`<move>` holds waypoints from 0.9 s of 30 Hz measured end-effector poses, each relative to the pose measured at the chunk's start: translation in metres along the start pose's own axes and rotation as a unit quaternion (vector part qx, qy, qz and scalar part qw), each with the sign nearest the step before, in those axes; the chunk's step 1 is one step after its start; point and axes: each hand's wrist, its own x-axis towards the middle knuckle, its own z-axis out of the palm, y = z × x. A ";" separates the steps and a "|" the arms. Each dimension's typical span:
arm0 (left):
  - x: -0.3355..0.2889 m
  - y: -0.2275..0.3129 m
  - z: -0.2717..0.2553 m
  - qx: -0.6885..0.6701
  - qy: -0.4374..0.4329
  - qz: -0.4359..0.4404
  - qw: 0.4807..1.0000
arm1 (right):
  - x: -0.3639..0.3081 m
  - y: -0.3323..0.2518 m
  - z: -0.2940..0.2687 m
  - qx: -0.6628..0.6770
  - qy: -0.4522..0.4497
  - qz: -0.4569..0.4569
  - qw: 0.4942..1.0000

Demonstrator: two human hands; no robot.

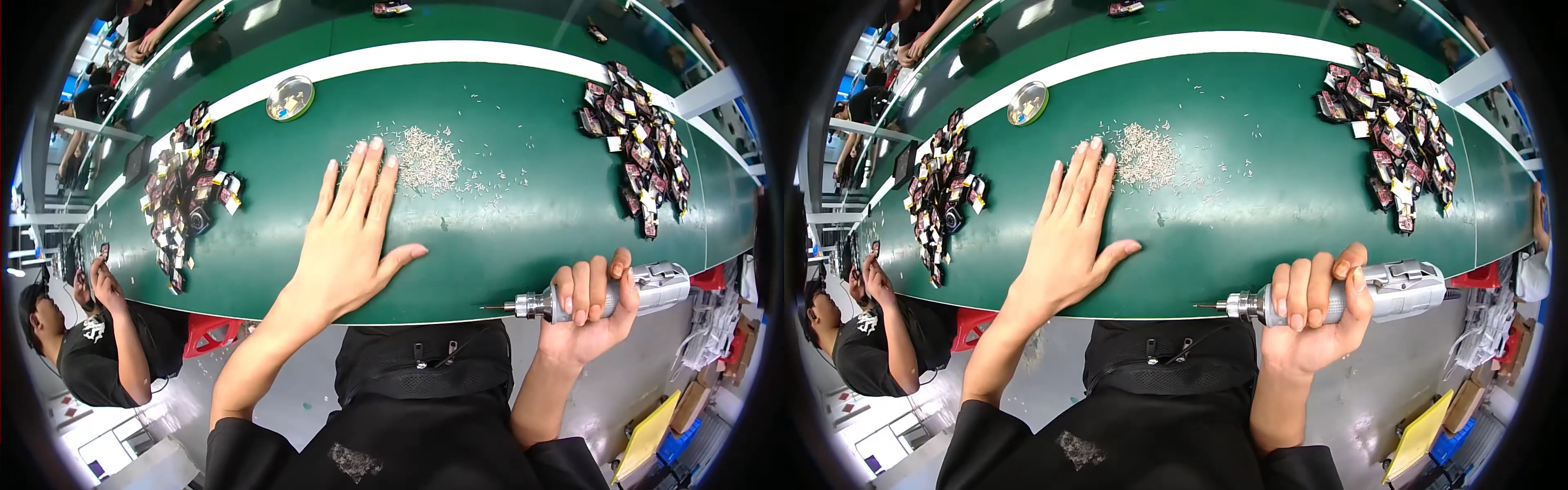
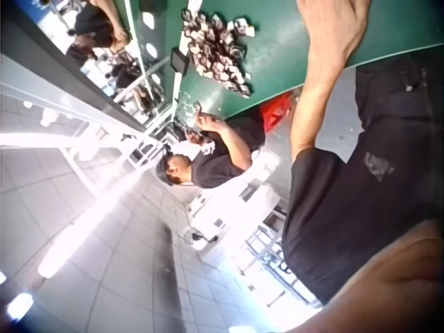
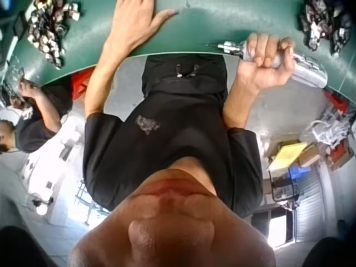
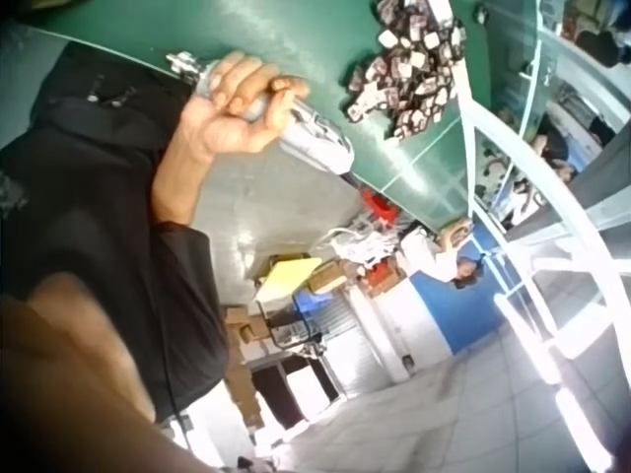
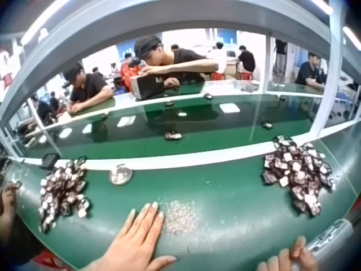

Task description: Assemble electronic components using an electric screwdriver at a factory workbench.

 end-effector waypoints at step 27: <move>0.105 -0.100 -0.038 -0.419 0.193 -0.243 0.854 | 0.012 0.008 -0.016 0.053 -0.002 0.033 0.998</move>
